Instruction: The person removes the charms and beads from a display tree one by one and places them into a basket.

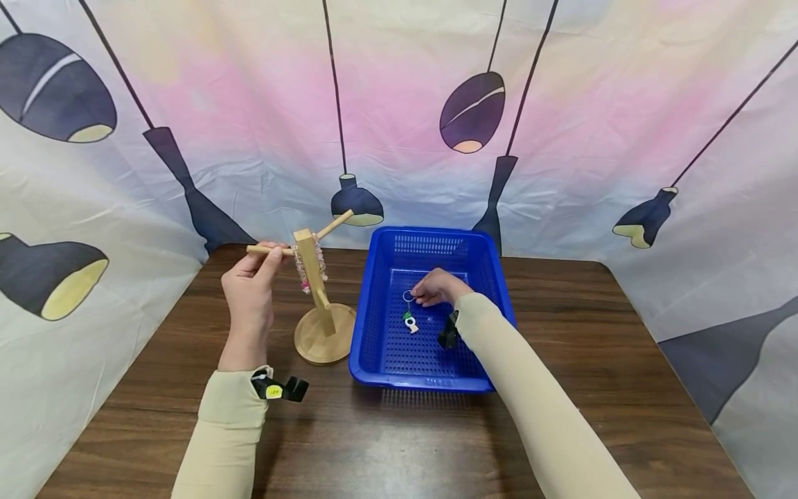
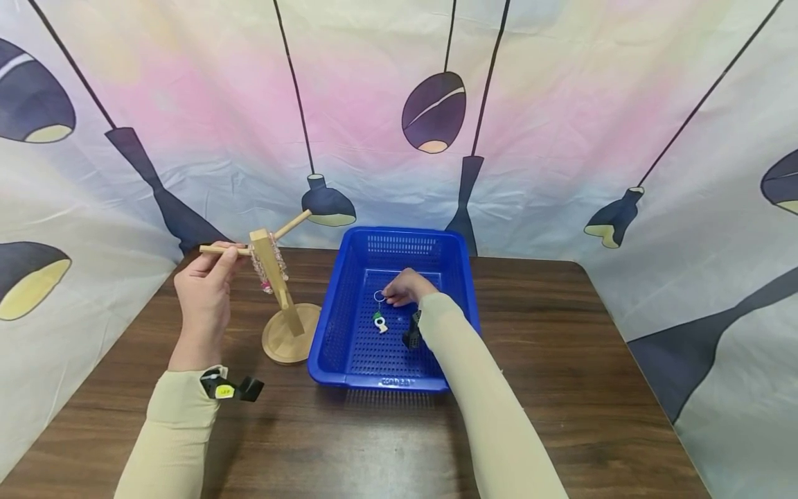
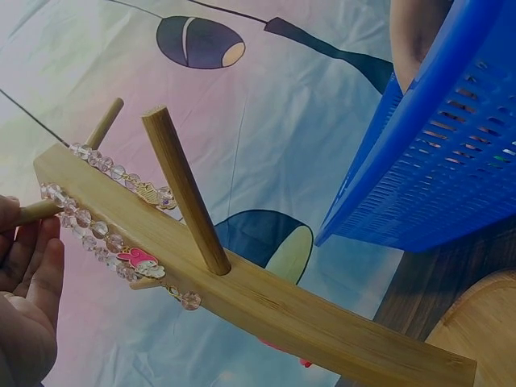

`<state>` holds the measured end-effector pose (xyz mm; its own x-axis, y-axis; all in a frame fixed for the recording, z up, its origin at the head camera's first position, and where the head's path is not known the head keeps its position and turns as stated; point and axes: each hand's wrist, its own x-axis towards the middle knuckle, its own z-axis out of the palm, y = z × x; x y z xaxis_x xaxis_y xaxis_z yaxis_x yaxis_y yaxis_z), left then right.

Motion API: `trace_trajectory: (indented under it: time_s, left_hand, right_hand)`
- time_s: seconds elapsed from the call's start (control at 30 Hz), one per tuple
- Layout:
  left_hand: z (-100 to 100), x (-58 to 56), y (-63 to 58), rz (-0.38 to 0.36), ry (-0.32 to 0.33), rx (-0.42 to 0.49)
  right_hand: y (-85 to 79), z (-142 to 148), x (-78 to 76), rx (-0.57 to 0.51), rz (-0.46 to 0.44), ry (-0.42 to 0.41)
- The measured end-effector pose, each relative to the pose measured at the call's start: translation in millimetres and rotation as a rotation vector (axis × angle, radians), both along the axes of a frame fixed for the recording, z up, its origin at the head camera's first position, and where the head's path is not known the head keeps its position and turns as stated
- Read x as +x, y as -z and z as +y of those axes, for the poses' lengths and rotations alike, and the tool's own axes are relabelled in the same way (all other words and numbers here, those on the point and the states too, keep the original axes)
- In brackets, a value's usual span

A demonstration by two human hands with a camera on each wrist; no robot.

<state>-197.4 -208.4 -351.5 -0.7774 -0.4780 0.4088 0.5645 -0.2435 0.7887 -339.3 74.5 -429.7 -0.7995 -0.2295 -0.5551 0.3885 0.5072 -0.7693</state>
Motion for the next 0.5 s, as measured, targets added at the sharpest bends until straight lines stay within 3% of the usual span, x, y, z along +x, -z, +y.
trace_trajectory:
  time_s: [0.5]
  left_hand:
    - [-0.3,0.4,1.0,0.012,0.01,0.015]
  right_hand:
    - [3.6,-0.1,2.3,0.031,0.031,0.016]
